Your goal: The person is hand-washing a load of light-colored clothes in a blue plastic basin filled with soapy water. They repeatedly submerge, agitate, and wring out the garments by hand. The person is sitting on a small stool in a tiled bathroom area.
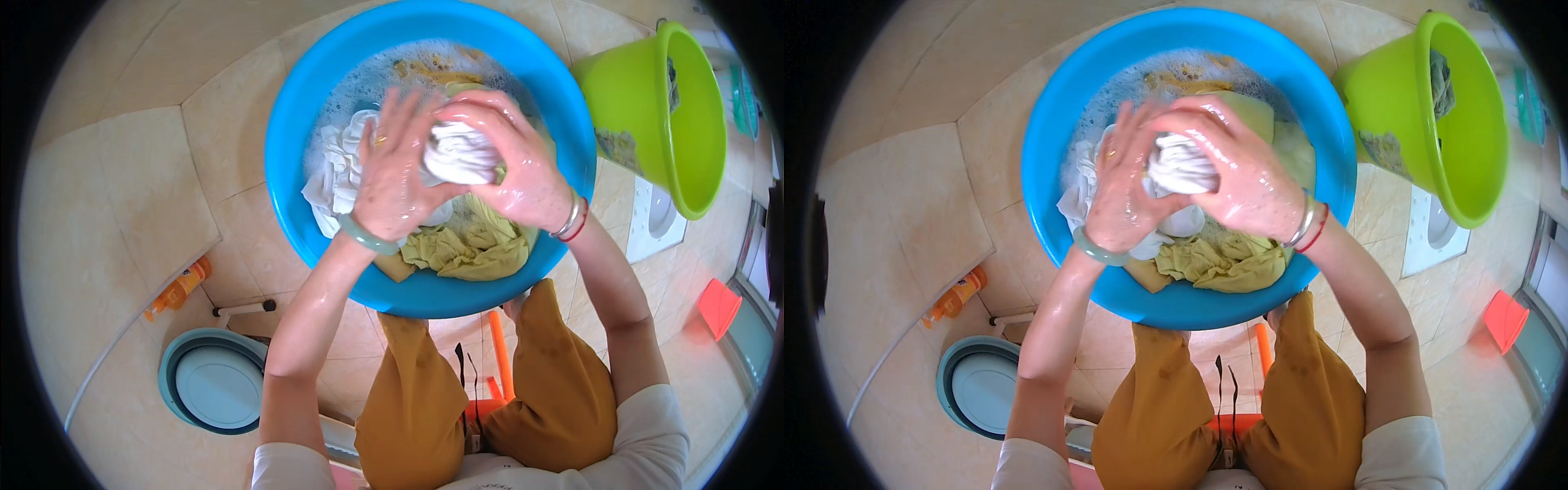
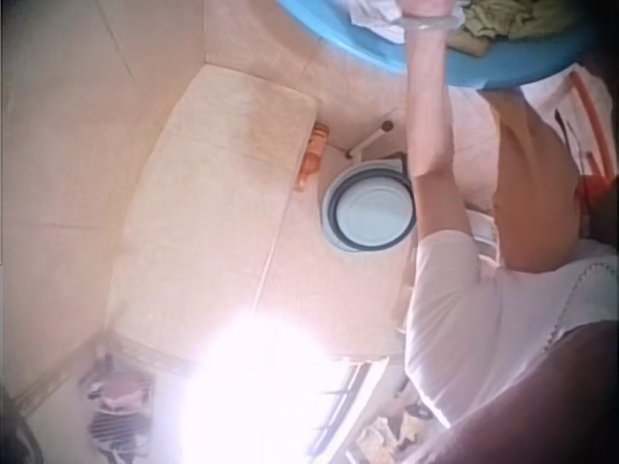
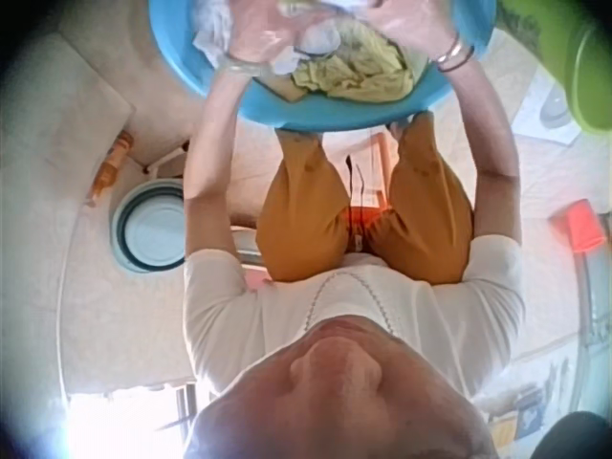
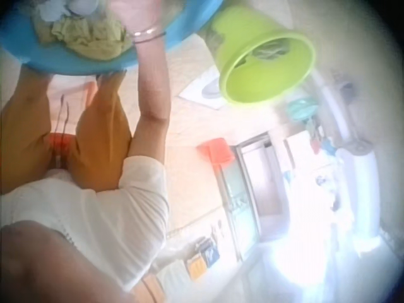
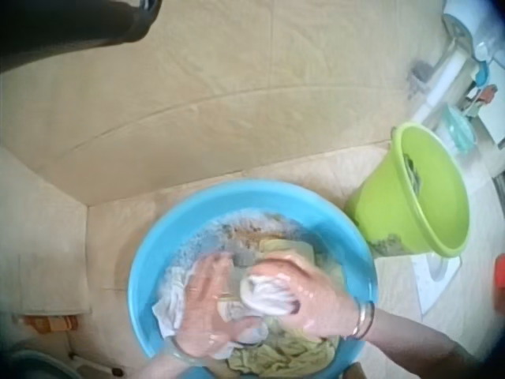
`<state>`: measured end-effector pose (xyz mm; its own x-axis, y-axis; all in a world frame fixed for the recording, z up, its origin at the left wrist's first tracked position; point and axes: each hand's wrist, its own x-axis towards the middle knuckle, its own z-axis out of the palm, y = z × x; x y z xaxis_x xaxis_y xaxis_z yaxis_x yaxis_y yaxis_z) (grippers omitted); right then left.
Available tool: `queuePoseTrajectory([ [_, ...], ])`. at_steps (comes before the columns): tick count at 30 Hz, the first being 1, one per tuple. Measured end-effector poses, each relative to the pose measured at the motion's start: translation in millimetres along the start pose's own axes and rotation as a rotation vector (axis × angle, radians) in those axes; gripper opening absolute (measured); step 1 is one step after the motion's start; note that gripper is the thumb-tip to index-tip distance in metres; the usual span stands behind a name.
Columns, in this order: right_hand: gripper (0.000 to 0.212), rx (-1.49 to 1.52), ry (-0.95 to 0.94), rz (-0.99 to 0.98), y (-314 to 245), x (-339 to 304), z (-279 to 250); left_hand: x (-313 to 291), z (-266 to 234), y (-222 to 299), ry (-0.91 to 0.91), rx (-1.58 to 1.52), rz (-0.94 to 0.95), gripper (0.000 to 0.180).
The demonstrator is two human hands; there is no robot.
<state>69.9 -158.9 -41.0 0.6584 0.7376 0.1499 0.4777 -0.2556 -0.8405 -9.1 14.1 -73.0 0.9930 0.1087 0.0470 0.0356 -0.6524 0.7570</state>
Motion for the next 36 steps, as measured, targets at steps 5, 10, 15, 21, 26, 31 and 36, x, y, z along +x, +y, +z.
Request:
queuePoseTrajectory([
  [5, 0.085, -0.054, 0.039, 0.084, 25.1, -11.7, 20.8, 22.9, -27.2, 15.4, -0.058, -0.318, -0.15, 0.038],
  [10, 0.084, 0.095, 0.107, 0.222, 45.1, -27.5, 43.3, 23.9, -52.2, 55.5, 0.046, -0.661, -0.195, 0.035],
  [15, 0.05, 0.293, 0.305, 0.09, -33.2, 21.8, -8.0, 38.8, -102.7, 92.3, 0.125, -0.803, -0.08, 0.037],
  [21, 0.053, 0.721, 0.566, -0.1, -102.1, 39.8, -66.0, 58.4, -144.4, 103.1, 0.084, -0.976, 0.075, 0.053],
  [26, 0.061, 0.79, 0.515, -0.055, -115.4, 46.0, -88.2, 66.4, -131.4, 103.1, -0.02, -0.793, 0.143, 0.061],
  [31, 0.067, 0.322, 0.289, 0.065, -26.2, 31.5, -28.8, 59.4, -50.1, 18.2, -0.093, -0.63, 0.124, 0.077],
  [36, 0.075, -0.569, -0.017, 0.179, 57.2, -4.4, 24.1, 36.1, 6.1, -24.7, -0.401, 0.276, -0.074, 0.083],
])
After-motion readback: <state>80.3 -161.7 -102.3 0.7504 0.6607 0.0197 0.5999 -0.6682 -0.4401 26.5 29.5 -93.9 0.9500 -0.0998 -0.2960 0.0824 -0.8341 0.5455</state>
